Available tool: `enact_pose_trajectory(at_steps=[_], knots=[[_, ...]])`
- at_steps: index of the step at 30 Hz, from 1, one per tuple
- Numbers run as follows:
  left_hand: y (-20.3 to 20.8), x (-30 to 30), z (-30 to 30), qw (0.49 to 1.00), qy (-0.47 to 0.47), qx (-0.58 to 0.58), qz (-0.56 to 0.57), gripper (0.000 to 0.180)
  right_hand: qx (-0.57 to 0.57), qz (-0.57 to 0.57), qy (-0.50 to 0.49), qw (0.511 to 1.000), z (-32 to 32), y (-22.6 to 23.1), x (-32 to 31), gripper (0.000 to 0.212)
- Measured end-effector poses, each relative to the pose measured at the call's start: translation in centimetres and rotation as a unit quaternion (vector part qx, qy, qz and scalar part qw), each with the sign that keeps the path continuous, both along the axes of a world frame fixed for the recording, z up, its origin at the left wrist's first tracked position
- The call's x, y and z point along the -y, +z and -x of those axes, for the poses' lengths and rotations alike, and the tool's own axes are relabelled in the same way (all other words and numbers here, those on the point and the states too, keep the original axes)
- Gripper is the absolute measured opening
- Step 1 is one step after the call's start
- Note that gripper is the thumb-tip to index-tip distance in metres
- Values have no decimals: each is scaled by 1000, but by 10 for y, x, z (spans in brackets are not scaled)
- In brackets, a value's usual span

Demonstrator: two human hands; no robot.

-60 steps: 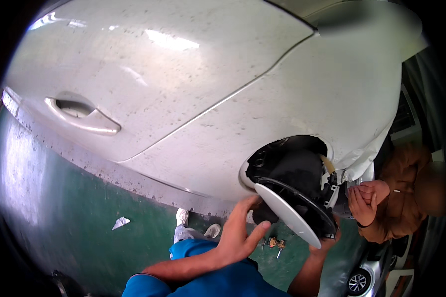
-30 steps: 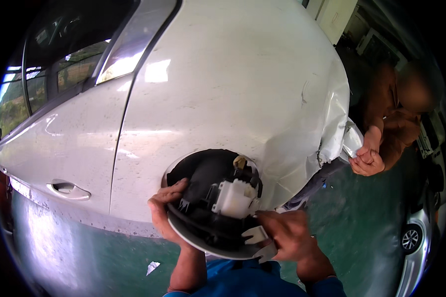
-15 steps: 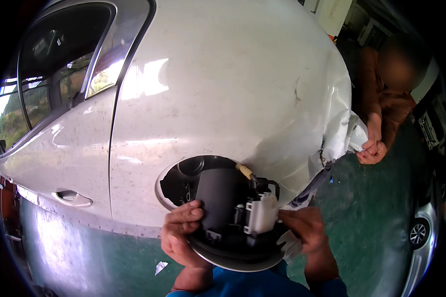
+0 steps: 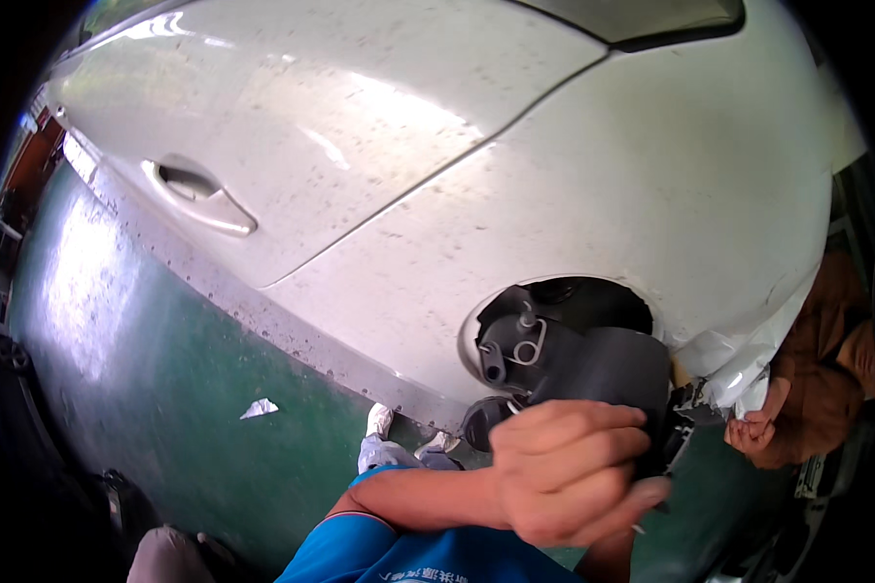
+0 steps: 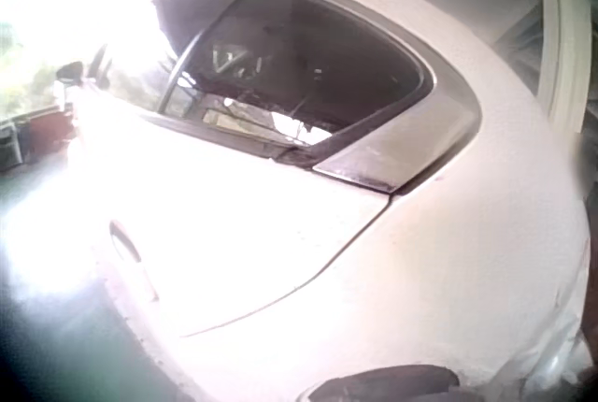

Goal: The person uses a metal pry tool to detach and remove the fuel filler door assembly from the rear side of a white car. They pry around the edges, release clips, and pull the assembly away, exposing the fuel filler neck. The removed part is then placed inside the vehicle.

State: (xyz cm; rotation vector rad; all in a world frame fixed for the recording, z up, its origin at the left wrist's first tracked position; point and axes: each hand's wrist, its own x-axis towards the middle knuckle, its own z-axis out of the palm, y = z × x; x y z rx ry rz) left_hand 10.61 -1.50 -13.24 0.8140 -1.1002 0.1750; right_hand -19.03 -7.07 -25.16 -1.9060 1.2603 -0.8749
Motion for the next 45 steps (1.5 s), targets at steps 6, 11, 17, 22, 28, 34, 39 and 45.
enact_pose_trajectory(at_steps=[6,11,17,22,28,34,39,45], knots=[[26,-29,30,991,28,41,-127,30,56,-62,18,996,-13,8,-18,29],[1,-61,0,975,-2,57,-215,35,112,-118,156,974,-53,36,-10,29],[-35,-77,-9,963,5,-8,-269,24,24,-127,293,947,-77,37,-18,40],[-37,-89,-16,925,-30,-47,-376,31,24,-76,318,945,-84,7,-32,37],[-22,-81,-31,872,-78,-40,-482,20,66,-45,285,955,-79,-9,-43,35],[-1,-47,-28,752,-119,110,-639,32,96,34,319,942,-72,-20,-41,44],[-7,-42,-20,743,-131,127,-644,33,105,95,338,930,-69,-16,-41,50],[-20,-36,-26,733,-198,-30,-650,32,78,101,371,920,-64,1,-40,59]])
